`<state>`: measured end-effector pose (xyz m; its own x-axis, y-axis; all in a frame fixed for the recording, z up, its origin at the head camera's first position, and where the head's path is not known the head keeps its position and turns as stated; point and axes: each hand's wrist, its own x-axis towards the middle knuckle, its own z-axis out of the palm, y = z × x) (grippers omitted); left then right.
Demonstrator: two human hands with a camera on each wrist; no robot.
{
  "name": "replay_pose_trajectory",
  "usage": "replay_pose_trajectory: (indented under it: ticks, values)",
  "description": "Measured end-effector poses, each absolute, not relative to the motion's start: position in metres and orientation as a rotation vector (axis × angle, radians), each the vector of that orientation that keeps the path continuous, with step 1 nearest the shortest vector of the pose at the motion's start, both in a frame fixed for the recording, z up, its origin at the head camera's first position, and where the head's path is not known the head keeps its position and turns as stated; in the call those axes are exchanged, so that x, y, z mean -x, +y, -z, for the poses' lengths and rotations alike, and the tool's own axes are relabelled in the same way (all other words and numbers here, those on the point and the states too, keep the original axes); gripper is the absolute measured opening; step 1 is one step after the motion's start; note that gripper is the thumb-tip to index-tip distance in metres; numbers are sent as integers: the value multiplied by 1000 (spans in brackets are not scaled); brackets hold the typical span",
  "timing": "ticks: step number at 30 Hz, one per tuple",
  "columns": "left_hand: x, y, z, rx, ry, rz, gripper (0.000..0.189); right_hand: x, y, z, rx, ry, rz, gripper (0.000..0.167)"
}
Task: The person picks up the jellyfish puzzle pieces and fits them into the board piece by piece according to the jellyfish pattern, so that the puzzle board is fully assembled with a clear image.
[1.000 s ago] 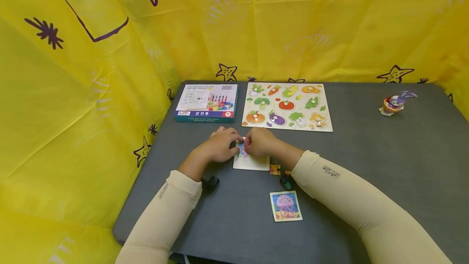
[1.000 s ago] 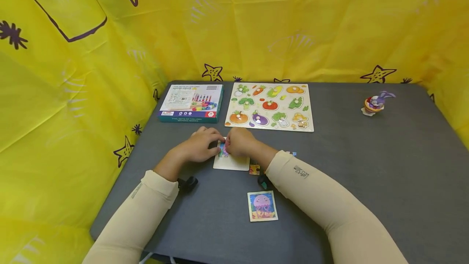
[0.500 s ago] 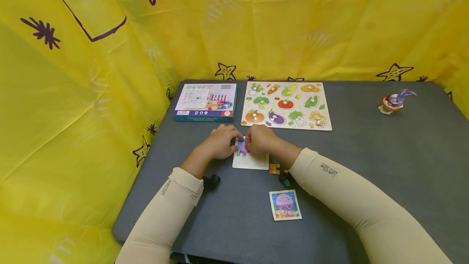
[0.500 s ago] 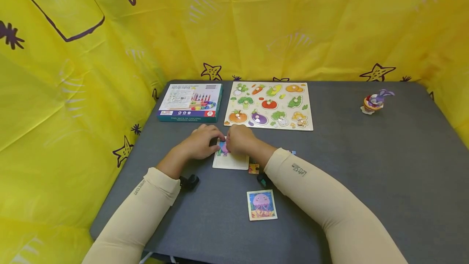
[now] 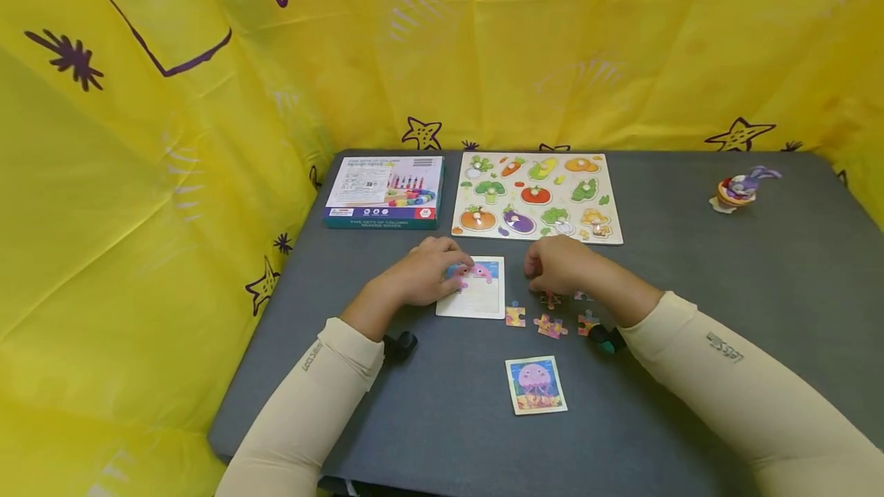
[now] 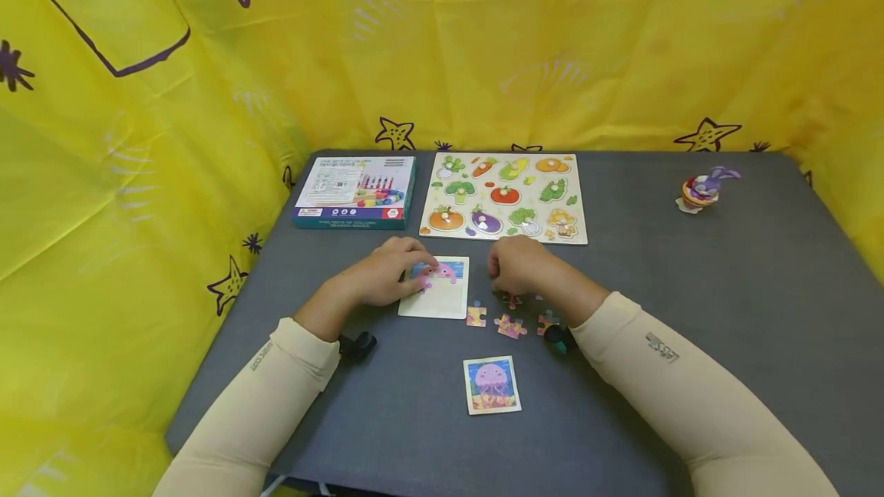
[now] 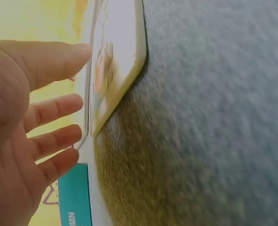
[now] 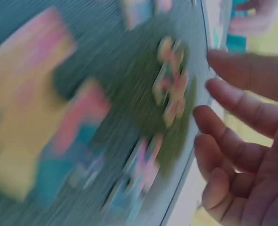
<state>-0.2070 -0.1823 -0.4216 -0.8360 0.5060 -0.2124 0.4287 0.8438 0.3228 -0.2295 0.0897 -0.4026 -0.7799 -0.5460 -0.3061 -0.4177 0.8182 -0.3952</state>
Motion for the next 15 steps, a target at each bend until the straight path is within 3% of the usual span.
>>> replay_pose_trajectory:
  ticks: [6,15]
  values:
    - [209,-182,421,-753,2715,-354,39,220,116,408,696,2567,412,39]
    - [213,-180,423,-735,2704,-426,36,220,123,418,644,2589,738,20]
